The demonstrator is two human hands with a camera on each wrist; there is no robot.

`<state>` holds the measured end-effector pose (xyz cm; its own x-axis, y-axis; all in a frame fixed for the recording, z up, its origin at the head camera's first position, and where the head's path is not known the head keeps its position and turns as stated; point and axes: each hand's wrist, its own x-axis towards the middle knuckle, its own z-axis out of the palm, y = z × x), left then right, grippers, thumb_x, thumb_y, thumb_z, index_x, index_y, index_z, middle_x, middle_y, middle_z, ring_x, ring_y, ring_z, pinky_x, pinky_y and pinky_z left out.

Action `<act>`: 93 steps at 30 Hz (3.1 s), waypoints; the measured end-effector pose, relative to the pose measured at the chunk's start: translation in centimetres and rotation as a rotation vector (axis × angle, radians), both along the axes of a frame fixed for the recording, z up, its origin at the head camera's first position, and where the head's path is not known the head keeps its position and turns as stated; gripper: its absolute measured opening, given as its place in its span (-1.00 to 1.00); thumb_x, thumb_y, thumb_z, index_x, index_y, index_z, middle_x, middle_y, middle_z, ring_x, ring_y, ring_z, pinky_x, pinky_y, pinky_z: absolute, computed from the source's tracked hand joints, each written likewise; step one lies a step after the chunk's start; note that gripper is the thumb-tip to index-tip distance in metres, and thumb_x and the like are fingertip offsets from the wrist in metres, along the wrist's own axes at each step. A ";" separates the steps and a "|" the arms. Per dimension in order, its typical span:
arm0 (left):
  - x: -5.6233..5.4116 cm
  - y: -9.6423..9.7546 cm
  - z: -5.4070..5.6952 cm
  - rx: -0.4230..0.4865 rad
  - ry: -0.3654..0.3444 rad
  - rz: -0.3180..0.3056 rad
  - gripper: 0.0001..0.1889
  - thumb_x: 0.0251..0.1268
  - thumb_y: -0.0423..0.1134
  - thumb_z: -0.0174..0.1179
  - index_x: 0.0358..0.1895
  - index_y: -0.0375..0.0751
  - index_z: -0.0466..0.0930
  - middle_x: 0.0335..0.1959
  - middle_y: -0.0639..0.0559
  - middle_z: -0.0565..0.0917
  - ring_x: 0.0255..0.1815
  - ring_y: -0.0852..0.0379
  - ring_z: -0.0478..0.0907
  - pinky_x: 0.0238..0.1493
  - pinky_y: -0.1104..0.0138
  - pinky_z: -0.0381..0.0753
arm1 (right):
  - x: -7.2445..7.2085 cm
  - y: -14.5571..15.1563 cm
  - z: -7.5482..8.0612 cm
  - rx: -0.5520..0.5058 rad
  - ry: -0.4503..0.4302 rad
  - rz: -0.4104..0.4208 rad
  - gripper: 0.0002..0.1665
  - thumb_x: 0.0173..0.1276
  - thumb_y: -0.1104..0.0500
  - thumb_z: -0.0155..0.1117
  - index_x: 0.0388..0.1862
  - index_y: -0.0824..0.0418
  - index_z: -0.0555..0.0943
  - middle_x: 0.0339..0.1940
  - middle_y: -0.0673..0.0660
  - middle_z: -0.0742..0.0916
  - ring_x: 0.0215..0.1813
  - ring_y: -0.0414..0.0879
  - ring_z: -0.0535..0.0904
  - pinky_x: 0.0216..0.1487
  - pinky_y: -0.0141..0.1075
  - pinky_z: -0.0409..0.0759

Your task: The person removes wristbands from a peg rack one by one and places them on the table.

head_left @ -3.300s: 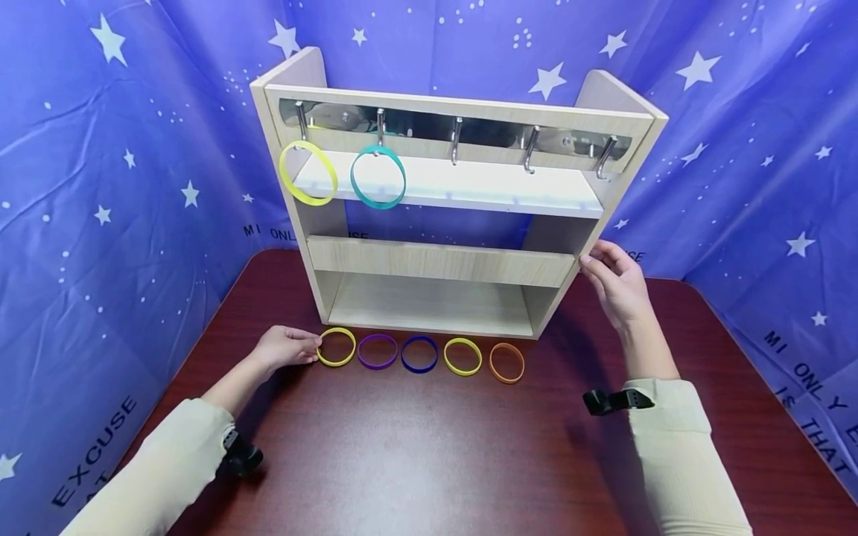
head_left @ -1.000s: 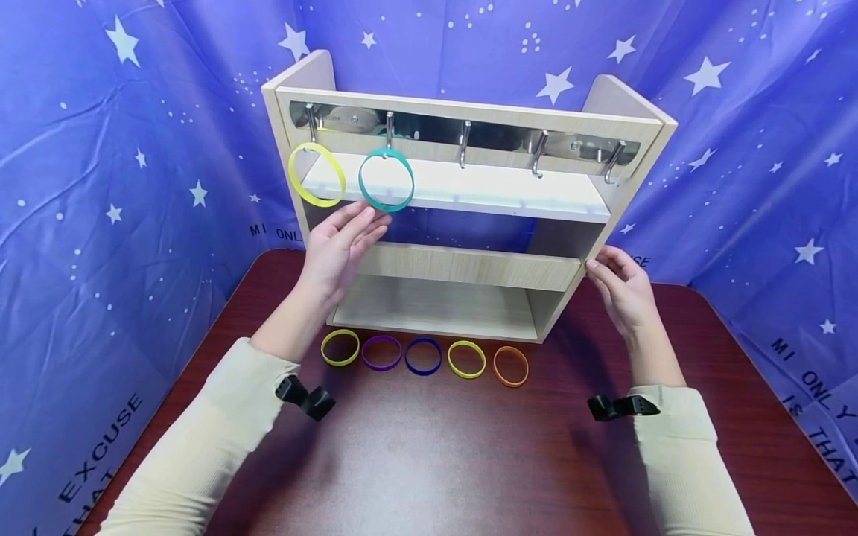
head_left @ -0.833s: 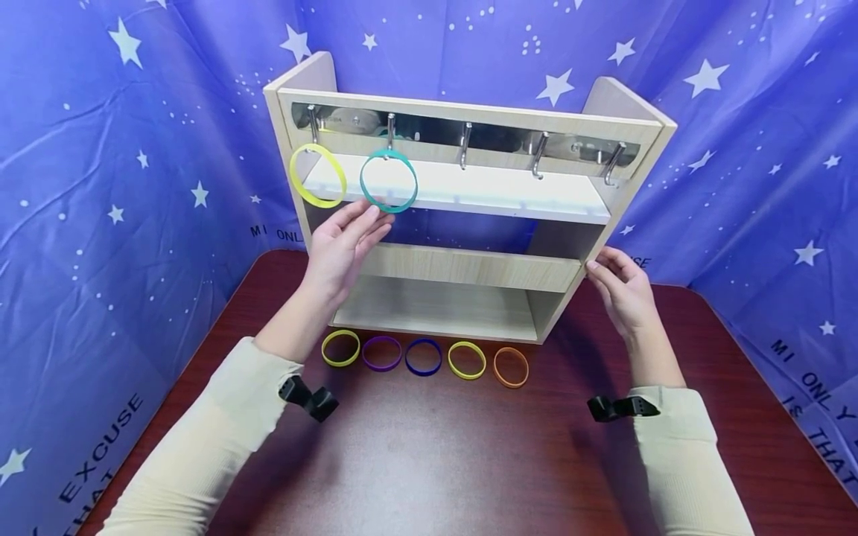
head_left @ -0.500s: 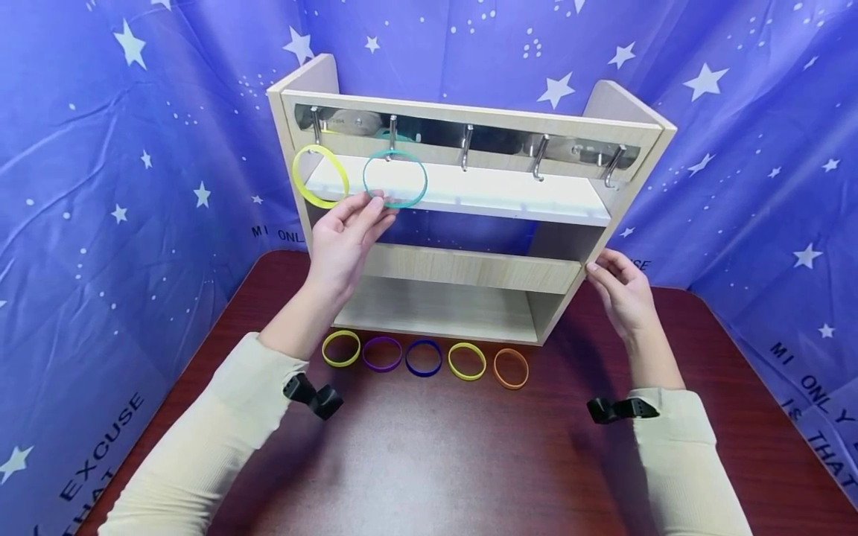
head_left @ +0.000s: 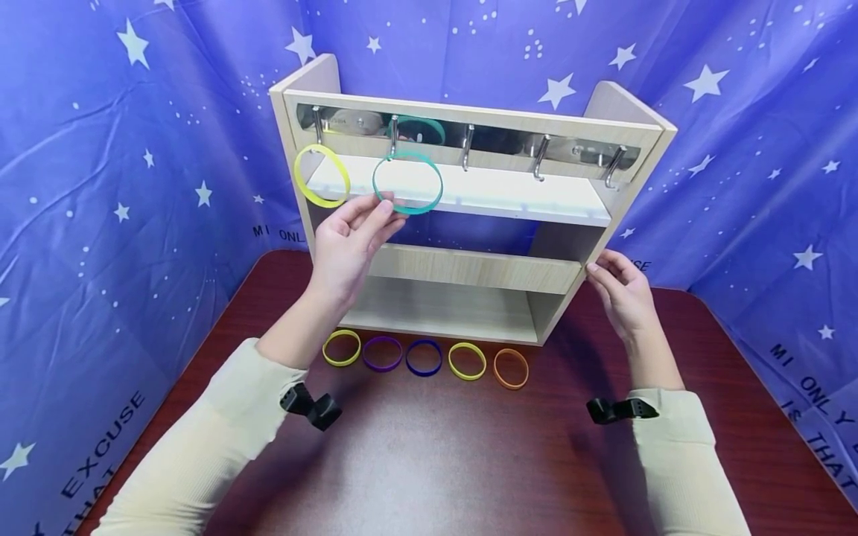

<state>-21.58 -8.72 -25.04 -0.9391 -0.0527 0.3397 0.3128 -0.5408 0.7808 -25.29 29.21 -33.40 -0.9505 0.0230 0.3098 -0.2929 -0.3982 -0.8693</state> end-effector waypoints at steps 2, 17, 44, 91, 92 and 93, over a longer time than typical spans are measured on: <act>0.3 0.0 -0.4 -0.026 -0.003 0.000 -0.84 0.34 -0.48 0.10 -0.24 -0.18 0.64 -0.31 0.07 0.76 -0.25 0.22 0.72 -0.03 0.39 0.74 | 0.0 0.0 0.1 0.000 -0.002 -0.001 -0.75 0.31 0.50 0.12 -0.20 0.21 0.60 -0.30 0.01 0.62 -0.22 -0.24 0.60 -0.10 -0.53 0.66; 1.2 -1.4 -4.6 -0.182 -0.039 -0.106 -0.81 0.34 -0.50 0.08 -0.20 -0.17 0.64 -0.26 0.11 0.76 -0.22 0.25 0.72 -0.04 0.38 0.75 | 0.1 -0.1 0.0 0.003 -0.007 0.003 -0.76 0.32 0.50 0.11 -0.20 0.22 0.60 -0.30 0.02 0.62 -0.22 -0.23 0.60 -0.10 -0.52 0.66; 1.8 -7.1 -15.0 -0.594 -0.348 -0.292 -0.56 0.31 -0.36 0.19 0.13 -0.66 0.41 -0.30 0.14 0.78 -0.29 0.28 0.73 -0.06 0.36 0.76 | 0.0 -0.1 0.0 0.001 0.004 -0.001 -0.75 0.31 0.50 0.11 -0.19 0.22 0.61 -0.30 0.02 0.64 -0.20 -0.22 0.61 -0.06 -0.51 0.66; 3.5 -8.0 -18.0 -1.008 -0.517 -0.392 -0.75 0.26 -0.38 0.20 -0.18 -0.59 0.62 -0.56 0.06 0.70 -0.57 0.33 0.59 -0.39 0.45 0.75 | -0.1 -0.3 0.0 -0.012 0.002 -0.002 -0.76 0.31 0.50 0.12 -0.21 0.23 0.60 -0.31 0.02 0.63 -0.22 -0.22 0.60 -0.10 -0.49 0.66; 3.5 -8.0 -17.9 -1.013 -0.513 -0.385 -0.76 0.25 -0.37 0.20 -0.18 -0.59 0.62 -0.55 0.05 0.70 -0.57 0.32 0.59 -0.39 0.44 0.75 | -0.1 -0.3 0.0 -0.012 0.001 -0.003 -0.77 0.31 0.50 0.12 -0.21 0.23 0.60 -0.31 0.02 0.63 -0.22 -0.22 0.60 -0.10 -0.49 0.66; 3.5 -7.9 -17.9 -1.016 -0.510 -0.379 -0.76 0.25 -0.37 0.21 -0.19 -0.58 0.63 -0.54 0.04 0.70 -0.57 0.32 0.59 -0.39 0.43 0.75 | 0.0 -0.3 0.0 -0.011 0.001 -0.004 -0.76 0.31 0.50 0.12 -0.21 0.23 0.60 -0.31 0.02 0.63 -0.22 -0.22 0.60 -0.10 -0.49 0.66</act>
